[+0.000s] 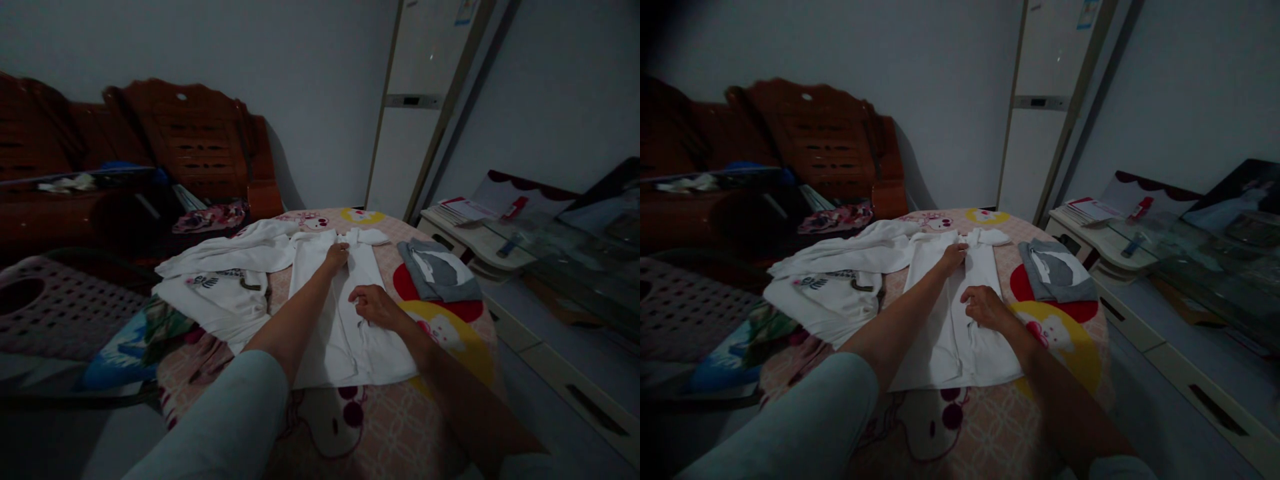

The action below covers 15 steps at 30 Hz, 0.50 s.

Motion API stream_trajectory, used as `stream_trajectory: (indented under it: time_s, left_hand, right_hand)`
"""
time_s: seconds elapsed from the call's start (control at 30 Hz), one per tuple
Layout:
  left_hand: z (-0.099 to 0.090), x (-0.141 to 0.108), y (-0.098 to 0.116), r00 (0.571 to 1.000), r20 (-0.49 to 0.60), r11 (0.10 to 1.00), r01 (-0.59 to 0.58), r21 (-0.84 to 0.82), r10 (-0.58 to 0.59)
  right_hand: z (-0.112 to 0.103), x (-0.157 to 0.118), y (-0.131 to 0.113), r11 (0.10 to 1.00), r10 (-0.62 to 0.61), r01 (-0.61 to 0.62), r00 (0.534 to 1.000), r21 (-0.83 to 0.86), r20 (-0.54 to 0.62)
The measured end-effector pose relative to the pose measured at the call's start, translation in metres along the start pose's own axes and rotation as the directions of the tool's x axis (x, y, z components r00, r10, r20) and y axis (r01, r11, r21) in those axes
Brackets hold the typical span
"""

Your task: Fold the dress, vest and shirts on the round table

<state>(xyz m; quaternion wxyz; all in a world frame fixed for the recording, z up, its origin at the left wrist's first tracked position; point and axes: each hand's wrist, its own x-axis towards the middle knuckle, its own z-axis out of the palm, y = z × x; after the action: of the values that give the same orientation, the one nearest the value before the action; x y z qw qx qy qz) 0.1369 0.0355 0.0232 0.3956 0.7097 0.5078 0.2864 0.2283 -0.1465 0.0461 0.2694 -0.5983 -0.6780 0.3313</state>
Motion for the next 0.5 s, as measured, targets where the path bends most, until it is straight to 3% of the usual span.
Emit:
stream_trajectory:
  time_s: [0.17, 0.27, 0.37, 0.43, 0.5]
  left_hand:
    - [-0.004, -0.010, 0.000, 0.995, -0.010, 0.989, -0.098, 0.111, 0.100]
    - [-0.009, -0.021, 0.004, 0.975, 0.026, 0.936, -0.219, 0.274, 0.221]
    - [-0.020, -0.045, 0.007, 0.947, 0.058, 0.864, -0.311, 0.395, 0.315]
    - [-0.029, -0.072, 0.008, 0.932, 0.138, 0.851, -0.363, 0.379, 0.336]
    - [-0.036, -0.107, 0.011, 0.874, 0.308, 0.847, -0.459, 0.269, 0.376]
  right_hand:
    - [0.006, 0.005, 0.008, 0.996, -0.029, 0.030, 1.000, 0.086, -0.012]
    - [0.001, 0.008, 0.017, 0.965, 0.046, -0.040, 0.999, 0.258, -0.016]
    - [-0.015, 0.012, 0.029, 0.929, 0.134, -0.080, 0.983, 0.362, -0.126]
    - [-0.026, 0.014, 0.037, 0.907, 0.169, -0.071, 0.964, 0.414, -0.206]
    - [-0.034, 0.016, 0.043, 0.889, 0.196, -0.060, 0.946, 0.453, -0.260]
